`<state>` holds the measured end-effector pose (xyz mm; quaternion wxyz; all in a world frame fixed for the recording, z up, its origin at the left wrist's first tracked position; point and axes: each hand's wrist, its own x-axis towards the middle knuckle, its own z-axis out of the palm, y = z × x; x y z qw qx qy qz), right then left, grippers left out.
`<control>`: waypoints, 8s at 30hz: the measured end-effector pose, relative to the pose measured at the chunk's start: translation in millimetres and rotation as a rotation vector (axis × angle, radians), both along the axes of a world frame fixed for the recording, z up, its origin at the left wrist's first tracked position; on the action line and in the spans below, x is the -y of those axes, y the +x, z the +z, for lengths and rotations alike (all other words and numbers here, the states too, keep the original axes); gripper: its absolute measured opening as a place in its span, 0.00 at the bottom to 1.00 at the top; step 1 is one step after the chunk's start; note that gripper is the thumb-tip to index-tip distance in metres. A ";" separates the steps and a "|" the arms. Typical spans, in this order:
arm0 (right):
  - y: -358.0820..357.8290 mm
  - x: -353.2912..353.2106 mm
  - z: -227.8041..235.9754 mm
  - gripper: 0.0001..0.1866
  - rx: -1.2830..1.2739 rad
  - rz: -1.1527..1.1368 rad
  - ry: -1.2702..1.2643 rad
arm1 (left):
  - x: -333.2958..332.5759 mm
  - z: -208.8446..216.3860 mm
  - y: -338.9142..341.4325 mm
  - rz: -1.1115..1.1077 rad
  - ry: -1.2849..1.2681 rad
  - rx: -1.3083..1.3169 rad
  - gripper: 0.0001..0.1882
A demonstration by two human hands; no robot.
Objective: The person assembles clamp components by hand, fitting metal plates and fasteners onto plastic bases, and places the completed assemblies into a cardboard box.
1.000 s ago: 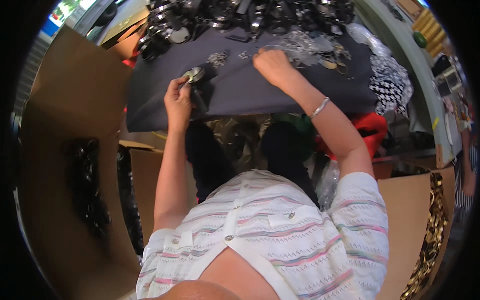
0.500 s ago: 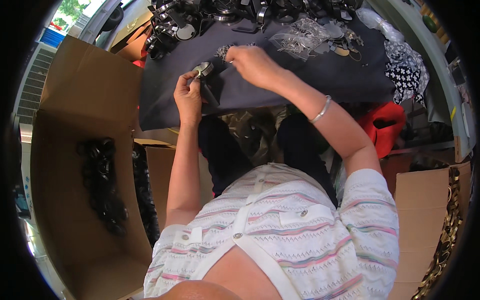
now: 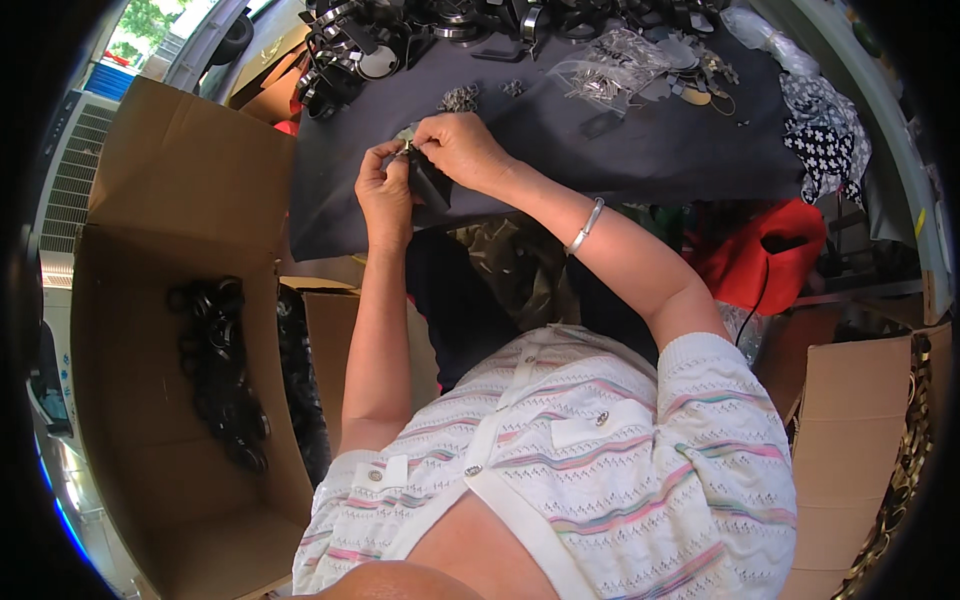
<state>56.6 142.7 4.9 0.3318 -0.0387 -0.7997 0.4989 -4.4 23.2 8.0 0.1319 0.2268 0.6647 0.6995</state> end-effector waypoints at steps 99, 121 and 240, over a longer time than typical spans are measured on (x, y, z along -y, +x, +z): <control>95.1 -62.1 63.2 0.07 0.439 0.187 0.188 | 28.2 12.8 -10.0 -0.077 -0.044 0.211 0.04; 2.4 -19.0 27.1 0.08 0.001 0.340 0.353 | 18.1 -17.1 2.1 0.083 -0.109 -0.553 0.10; 39.6 68.6 102.2 0.12 0.026 0.330 0.258 | 228.2 79.9 -10.5 0.055 -0.298 -0.658 0.14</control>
